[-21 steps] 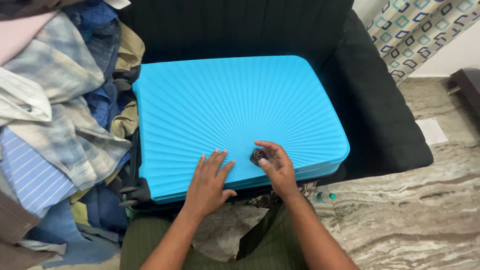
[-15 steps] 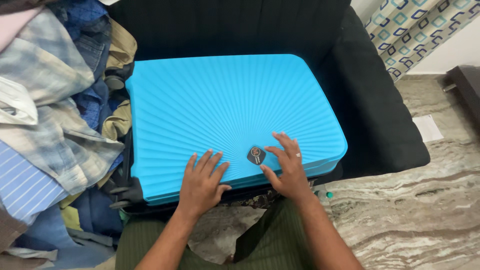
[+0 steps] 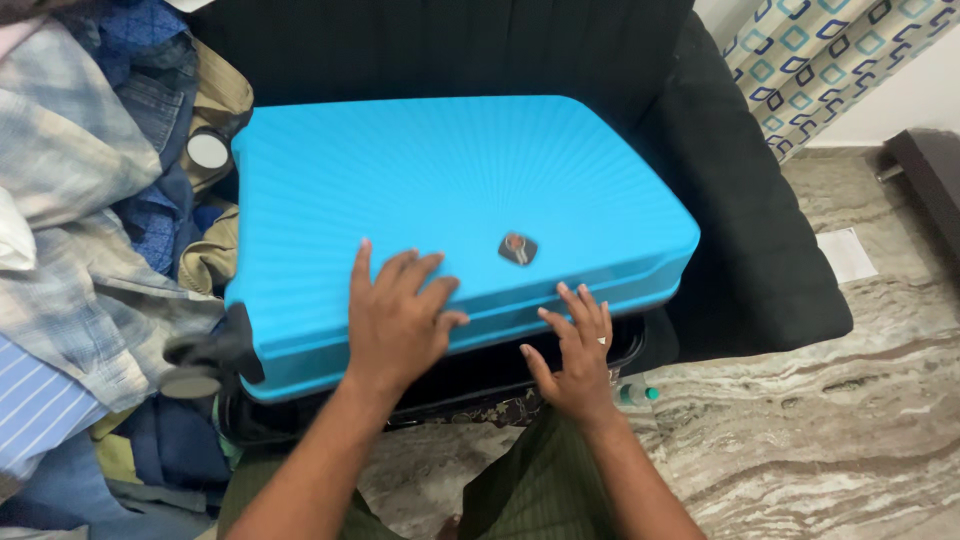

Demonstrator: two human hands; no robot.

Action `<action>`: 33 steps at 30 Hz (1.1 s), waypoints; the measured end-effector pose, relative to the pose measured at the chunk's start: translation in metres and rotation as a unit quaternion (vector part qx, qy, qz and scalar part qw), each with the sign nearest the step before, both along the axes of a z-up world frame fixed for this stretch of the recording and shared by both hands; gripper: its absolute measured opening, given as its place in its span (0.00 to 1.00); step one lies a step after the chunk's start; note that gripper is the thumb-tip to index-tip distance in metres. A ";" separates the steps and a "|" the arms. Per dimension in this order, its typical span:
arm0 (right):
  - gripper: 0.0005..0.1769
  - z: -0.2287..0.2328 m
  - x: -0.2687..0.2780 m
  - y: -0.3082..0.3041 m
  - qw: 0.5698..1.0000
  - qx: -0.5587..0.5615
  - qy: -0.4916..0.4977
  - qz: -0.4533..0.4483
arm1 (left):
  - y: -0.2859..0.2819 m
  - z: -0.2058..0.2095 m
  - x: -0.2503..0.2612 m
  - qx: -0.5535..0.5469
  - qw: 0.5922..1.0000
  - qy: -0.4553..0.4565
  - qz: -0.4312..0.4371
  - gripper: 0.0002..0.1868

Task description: The person folds white garments and places them neatly into a black and blue suitcase.

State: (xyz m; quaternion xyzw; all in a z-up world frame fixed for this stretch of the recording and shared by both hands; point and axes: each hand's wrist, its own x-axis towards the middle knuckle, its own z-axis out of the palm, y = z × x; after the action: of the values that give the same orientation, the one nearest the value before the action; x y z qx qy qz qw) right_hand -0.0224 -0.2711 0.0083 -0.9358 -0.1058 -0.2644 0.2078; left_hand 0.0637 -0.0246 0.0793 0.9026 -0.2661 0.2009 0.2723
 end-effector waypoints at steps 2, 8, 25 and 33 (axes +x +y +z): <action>0.35 -0.005 0.003 -0.001 1.000 0.002 0.000 -0.004 | -0.003 0.013 0.012 -0.012 0.999 -0.033 0.026 0.17; 0.46 -0.011 0.032 -0.005 0.999 -0.037 0.005 -0.027 | -0.002 0.039 0.058 -0.028 0.990 -0.131 0.045 0.14; 0.58 0.054 0.126 0.003 0.996 -0.078 -0.025 -0.046 | 0.051 0.060 0.054 0.052 0.985 -0.158 0.043 0.27; 0.55 0.029 0.100 0.045 0.997 0.008 -0.074 0.017 | 0.075 0.062 0.092 0.097 0.953 -0.281 0.064 0.14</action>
State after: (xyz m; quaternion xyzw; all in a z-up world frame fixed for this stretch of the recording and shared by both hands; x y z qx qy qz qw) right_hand 0.0776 -0.2258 0.0375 -0.9102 -0.1348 -0.3298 0.2112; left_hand 0.1560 0.0501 0.1408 0.8468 -0.2920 0.4365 0.0847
